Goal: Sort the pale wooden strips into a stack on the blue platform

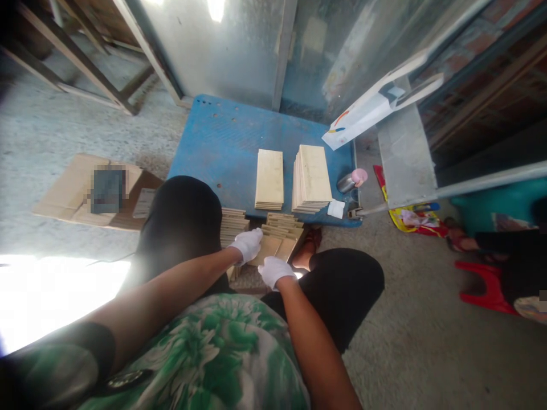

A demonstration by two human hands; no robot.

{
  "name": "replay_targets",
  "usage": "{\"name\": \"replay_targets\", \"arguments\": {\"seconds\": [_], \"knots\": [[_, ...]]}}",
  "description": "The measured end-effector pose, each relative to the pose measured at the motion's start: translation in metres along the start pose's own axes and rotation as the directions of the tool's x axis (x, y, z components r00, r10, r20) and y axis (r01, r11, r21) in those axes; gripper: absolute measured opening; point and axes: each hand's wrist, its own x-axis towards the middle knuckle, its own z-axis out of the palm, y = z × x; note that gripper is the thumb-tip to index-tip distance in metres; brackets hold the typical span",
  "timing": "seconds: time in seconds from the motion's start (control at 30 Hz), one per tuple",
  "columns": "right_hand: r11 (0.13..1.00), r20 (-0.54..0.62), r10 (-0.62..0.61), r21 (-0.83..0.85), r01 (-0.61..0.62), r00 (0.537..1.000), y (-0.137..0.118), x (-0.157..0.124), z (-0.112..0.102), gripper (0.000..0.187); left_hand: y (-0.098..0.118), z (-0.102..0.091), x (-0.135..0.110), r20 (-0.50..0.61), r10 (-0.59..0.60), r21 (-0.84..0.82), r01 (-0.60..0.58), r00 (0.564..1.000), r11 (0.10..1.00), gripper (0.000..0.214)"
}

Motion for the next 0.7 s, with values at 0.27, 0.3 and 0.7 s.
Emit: {"name": "replay_targets", "arguments": {"seconds": [0.27,0.3,0.7], "knots": [[1.0,0.029,0.013,0.008,-0.014,0.999,0.003,0.003,0.001,0.043,0.004,0.0,0.005,-0.003,-0.059,0.037,0.059,0.998,0.998,0.076],[1.0,0.032,0.013,0.008,-0.014,0.999,0.002,0.004,0.001,0.043,0.003,-0.001,0.005,-0.004,-0.061,0.042,0.061,0.998,0.997,0.074],[1.0,0.061,0.0,0.02,-0.001,0.998,0.001,0.002,0.0,0.048,0.011,0.012,0.01,0.116,-0.039,0.127,0.024,0.992,0.992,0.047]]}}
